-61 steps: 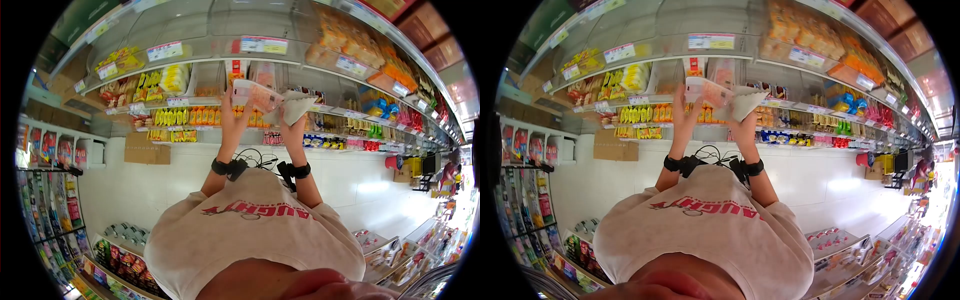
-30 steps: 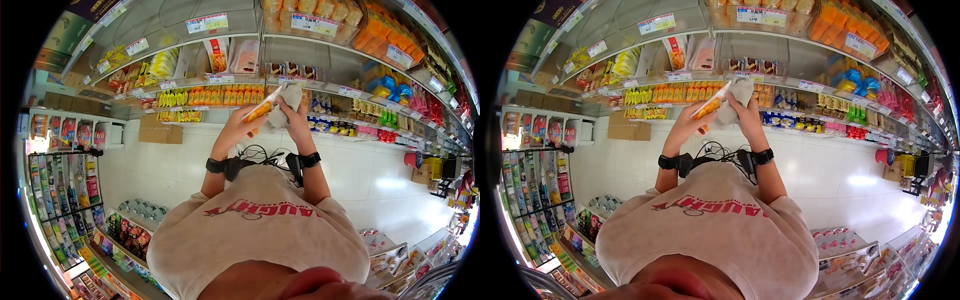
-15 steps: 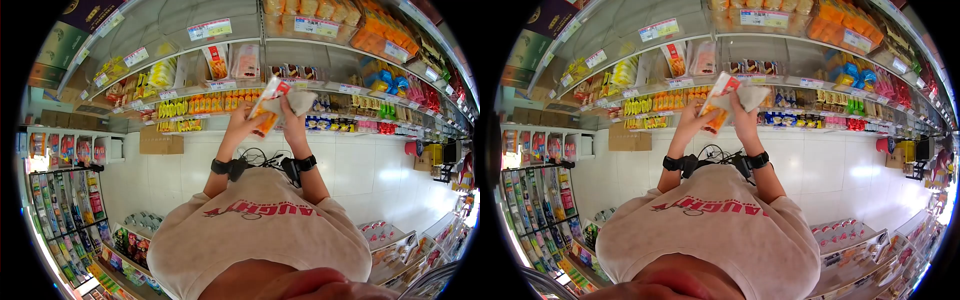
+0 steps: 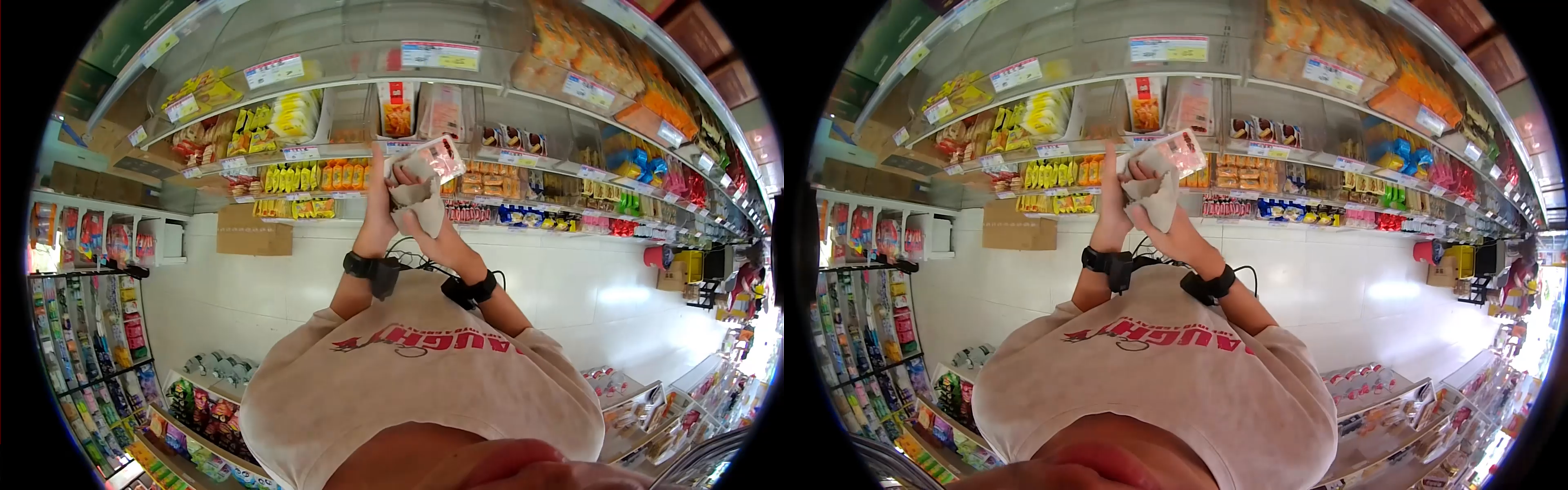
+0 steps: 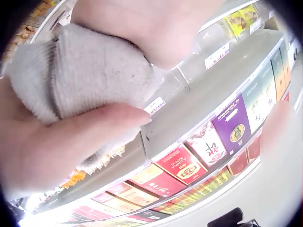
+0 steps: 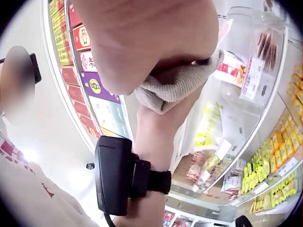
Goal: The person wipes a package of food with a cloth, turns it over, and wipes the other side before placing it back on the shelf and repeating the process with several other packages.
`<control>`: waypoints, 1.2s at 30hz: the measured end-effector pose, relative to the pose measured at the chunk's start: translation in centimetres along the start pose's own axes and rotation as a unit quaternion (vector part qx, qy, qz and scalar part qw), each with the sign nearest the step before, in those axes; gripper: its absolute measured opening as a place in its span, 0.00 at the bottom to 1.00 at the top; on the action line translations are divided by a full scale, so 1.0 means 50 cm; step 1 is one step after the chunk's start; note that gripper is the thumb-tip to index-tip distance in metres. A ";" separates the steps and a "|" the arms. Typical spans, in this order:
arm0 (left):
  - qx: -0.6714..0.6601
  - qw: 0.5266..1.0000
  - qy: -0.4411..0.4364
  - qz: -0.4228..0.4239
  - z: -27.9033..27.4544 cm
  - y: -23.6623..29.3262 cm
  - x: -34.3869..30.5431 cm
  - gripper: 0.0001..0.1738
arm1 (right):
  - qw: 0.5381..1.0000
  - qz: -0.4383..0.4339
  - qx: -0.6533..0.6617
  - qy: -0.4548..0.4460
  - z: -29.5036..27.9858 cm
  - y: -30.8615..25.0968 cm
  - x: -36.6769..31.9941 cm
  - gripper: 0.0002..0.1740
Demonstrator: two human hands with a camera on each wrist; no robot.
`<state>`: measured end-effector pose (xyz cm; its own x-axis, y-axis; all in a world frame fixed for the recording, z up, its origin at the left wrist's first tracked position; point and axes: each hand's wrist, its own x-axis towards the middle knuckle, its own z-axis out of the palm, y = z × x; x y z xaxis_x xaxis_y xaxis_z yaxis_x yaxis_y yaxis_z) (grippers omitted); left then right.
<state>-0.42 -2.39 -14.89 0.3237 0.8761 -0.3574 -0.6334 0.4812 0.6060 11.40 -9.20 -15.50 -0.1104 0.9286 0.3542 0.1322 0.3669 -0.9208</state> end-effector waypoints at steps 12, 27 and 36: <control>0.242 0.949 -0.045 0.197 -0.136 0.047 0.009 0.15 | 0.946 0.262 0.055 0.185 0.077 0.124 0.136 0.19; 0.441 0.831 0.043 0.335 -0.162 0.072 0.107 0.37 | 0.942 0.153 -0.079 0.287 -0.029 0.128 0.109 0.14; 0.156 0.984 -0.063 0.062 -0.093 0.029 0.223 0.26 | 0.980 0.088 -0.021 0.180 -0.047 0.105 0.137 0.11</control>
<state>-1.01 7.93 -21.29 0.3543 0.9158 -0.1893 -0.4332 0.3401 0.8346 13.66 -0.79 -17.54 0.2712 0.9340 0.2327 0.1594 0.1948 -0.9678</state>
